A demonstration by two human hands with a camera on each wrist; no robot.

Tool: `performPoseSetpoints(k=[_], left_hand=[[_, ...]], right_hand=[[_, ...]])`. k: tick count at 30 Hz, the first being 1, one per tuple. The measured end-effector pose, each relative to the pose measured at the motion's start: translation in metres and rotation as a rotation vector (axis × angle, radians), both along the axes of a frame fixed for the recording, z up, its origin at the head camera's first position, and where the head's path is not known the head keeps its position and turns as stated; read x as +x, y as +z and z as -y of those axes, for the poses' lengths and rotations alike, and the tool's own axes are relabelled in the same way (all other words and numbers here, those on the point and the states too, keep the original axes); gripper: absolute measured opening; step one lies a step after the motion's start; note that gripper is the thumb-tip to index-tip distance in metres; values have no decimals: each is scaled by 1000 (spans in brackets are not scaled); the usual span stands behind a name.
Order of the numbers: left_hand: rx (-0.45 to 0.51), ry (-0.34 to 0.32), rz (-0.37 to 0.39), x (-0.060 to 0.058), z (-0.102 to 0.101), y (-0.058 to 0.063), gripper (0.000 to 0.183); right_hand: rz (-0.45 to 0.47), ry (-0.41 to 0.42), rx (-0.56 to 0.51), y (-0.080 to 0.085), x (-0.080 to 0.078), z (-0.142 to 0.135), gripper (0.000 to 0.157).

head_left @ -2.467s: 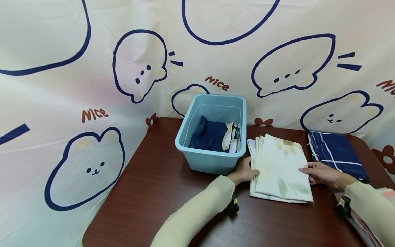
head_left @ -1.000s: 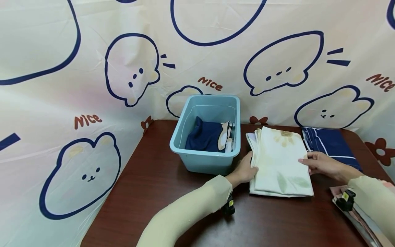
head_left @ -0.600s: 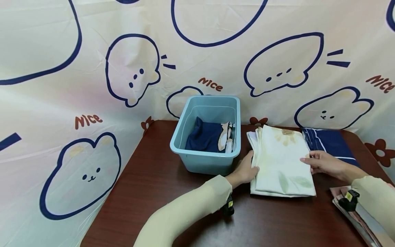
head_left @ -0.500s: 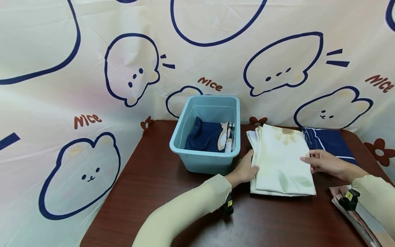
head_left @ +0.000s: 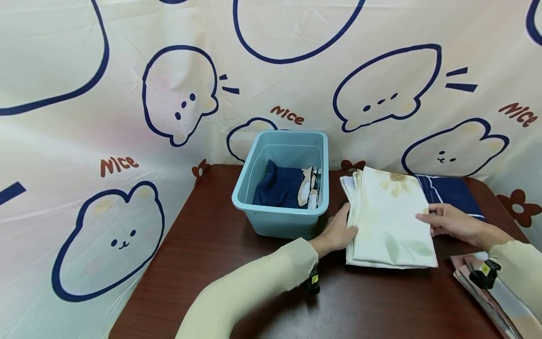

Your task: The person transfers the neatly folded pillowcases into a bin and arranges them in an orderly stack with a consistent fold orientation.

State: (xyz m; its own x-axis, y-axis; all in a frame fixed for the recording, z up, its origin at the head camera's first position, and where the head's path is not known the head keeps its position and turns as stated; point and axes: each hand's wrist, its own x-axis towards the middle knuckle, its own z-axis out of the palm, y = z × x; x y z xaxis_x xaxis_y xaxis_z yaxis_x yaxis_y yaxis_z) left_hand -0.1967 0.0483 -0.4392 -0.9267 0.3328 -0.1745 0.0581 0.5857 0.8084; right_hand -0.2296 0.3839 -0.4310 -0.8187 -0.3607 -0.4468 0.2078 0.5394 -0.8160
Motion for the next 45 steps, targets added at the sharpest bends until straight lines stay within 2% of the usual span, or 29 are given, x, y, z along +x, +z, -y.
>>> performPoseSetpoints(k=[9, 19, 25, 30, 36, 45], left_hand=[[14, -21, 6, 5, 2, 14, 69], [19, -24, -5, 8, 0, 23, 70], [15, -28, -13, 8, 2, 31, 72], [19, -35, -22, 8, 3, 35, 72], [37, -46, -50, 8, 5, 42, 71], [47, -69, -49, 7, 8, 54, 71]], right_hand=[[-34, 4, 90, 12, 2, 3, 32], [-62, 19, 79, 27, 7, 3, 33], [-48, -7, 86, 37, 4, 6, 36], [-70, -2, 104, 44, 4, 7, 35], [-98, 4, 131, 51, 4, 7, 44], [-116, 1, 167, 60, 3, 10, 50]])
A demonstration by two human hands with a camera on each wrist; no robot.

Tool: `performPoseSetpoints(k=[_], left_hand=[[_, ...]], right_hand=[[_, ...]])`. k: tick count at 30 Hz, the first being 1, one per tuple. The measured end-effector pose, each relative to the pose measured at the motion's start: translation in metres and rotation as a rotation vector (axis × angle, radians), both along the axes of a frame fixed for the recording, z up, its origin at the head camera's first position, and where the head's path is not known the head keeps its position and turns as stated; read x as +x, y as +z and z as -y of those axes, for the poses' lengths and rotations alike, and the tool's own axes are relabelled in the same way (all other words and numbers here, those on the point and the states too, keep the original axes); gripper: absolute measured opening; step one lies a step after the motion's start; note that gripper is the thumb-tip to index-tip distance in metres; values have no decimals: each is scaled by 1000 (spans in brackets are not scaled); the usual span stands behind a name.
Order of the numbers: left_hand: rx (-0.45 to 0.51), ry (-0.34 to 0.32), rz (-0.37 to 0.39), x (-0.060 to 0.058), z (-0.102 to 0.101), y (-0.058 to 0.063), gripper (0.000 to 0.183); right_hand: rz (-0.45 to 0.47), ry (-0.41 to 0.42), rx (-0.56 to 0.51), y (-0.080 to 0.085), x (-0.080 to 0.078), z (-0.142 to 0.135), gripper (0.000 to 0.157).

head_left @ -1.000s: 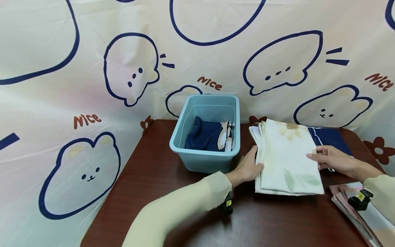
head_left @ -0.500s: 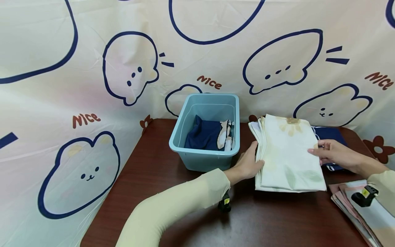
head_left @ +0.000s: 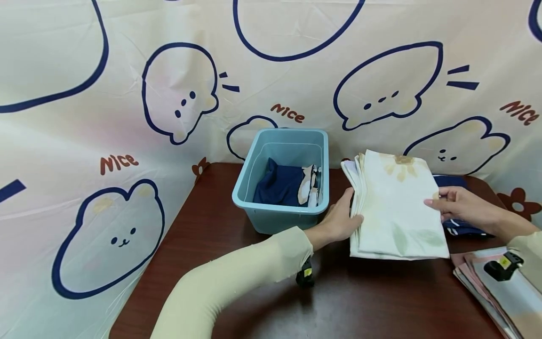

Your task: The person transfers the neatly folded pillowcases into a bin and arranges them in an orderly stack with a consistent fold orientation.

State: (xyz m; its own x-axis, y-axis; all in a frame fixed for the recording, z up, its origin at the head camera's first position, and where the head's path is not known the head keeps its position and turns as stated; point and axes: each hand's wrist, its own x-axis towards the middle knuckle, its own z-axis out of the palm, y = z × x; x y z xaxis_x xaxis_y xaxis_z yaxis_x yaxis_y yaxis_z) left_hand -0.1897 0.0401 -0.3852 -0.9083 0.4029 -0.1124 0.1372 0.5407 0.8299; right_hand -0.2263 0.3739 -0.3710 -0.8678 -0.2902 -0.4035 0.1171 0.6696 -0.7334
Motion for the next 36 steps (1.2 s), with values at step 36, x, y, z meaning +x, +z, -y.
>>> performPoseSetpoints(k=[36], left_hand=[[100, -102, -25, -21, 18, 71, 72]], right_hand=[[-136, -13, -52, 44, -13, 11, 27]])
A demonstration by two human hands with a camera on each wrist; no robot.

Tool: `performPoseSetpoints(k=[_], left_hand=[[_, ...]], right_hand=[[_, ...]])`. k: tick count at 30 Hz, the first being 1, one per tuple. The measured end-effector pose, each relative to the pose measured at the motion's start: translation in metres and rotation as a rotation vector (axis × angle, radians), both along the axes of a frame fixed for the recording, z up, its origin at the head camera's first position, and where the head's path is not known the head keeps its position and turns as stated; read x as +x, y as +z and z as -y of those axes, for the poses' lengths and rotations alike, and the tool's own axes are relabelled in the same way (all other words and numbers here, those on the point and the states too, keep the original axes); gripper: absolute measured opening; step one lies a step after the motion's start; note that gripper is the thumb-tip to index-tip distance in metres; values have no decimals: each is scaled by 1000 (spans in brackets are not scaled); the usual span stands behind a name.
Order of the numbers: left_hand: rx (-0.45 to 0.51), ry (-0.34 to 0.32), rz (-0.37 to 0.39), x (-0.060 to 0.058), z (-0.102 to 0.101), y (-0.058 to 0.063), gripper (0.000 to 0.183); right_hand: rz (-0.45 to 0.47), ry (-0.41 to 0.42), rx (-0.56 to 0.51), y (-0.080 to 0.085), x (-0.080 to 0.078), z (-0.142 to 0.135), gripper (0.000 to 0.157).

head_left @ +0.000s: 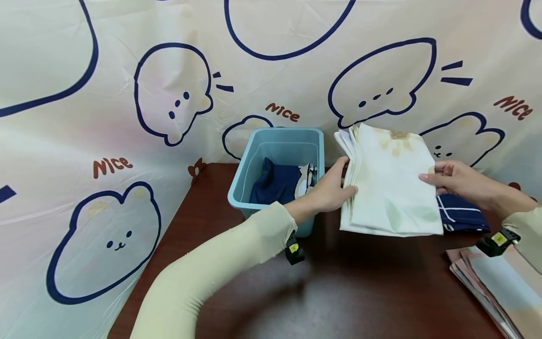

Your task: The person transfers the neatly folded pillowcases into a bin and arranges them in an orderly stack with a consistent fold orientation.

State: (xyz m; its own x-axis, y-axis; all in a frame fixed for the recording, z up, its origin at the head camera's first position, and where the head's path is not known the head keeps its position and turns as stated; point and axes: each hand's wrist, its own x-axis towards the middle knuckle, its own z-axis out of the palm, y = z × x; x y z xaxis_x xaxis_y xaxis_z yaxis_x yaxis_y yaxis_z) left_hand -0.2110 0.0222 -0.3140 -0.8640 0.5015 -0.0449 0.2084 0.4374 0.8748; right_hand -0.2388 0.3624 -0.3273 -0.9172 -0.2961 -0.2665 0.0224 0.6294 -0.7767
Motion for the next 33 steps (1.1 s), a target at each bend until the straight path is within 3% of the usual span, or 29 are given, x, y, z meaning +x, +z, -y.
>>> performPoseSetpoints(k=[20, 33], left_hand=[[-67, -11, -1, -11, 32, 19, 76], [-77, -8, 22, -17, 49, 21, 76]], right_hand=[[12, 91, -136, 15, -13, 33, 22], [20, 64, -103, 18, -19, 51, 19]])
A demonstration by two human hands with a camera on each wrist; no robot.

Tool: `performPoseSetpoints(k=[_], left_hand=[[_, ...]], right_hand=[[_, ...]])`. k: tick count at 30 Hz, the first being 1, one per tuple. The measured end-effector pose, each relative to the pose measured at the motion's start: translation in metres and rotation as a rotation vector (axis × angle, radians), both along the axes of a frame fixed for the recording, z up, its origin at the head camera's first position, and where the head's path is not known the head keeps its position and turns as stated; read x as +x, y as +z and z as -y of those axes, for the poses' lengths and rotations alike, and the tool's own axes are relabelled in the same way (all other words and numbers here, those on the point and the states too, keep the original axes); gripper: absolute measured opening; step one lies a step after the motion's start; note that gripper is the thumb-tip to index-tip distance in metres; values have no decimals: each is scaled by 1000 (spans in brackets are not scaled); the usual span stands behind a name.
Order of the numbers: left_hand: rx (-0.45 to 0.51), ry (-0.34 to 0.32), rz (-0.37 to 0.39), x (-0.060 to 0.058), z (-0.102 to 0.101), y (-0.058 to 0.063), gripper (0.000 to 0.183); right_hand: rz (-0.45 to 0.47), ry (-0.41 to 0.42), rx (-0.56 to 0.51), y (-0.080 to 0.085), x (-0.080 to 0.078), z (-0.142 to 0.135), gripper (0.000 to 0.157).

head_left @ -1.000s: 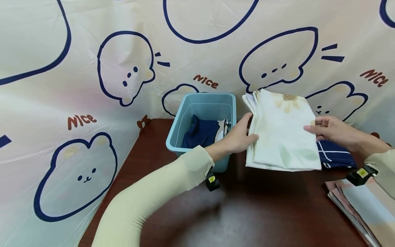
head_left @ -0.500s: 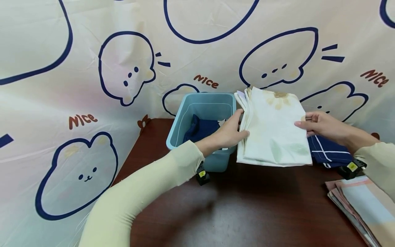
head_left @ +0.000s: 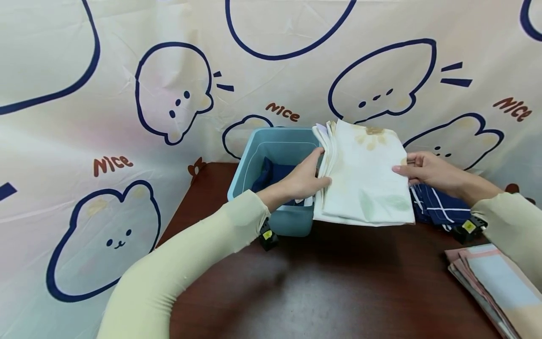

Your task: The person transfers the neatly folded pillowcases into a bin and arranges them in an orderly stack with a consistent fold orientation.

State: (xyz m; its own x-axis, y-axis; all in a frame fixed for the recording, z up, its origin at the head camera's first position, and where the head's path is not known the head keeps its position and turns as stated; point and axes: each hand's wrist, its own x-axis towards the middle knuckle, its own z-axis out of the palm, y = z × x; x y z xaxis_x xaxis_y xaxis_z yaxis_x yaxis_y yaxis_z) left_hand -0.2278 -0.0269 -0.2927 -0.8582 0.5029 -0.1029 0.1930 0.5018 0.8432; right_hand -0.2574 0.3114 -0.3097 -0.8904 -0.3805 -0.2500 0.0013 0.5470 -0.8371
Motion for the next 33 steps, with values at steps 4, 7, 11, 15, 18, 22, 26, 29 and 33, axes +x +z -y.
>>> performPoseSetpoints(k=[4, 7, 11, 15, 18, 22, 26, 29, 33], left_hand=[[-14, 1, 3, -2, 3, 1, 77], [-35, 4, 0, -4, 6, 2, 77], [-51, 7, -10, -5, 11, 3, 77], [-28, 0, -18, -6, 15, 4, 75], [-16, 0, -28, -7, 19, 4, 75], [-31, 10, -39, -8, 24, 5, 76], [-38, 7, -36, -9, 31, 9, 76], [-36, 2, -36, -9, 36, 13, 76], [-48, -3, -36, -11, 42, 16, 76]], right_hand=[[-8, 7, -1, 2, -1, 4, 20], [-15, 6, 15, 4, -2, 8, 23], [-17, 5, 27, 7, -2, 14, 30], [-31, -11, 39, 9, -2, 21, 34], [-37, -27, 42, 11, -3, 26, 35], [-46, -22, 37, 11, -5, 33, 36], [-48, -14, 12, 10, -7, 39, 32], [-49, -18, -14, 9, -8, 44, 30], [-59, -25, -26, 8, -7, 50, 32]])
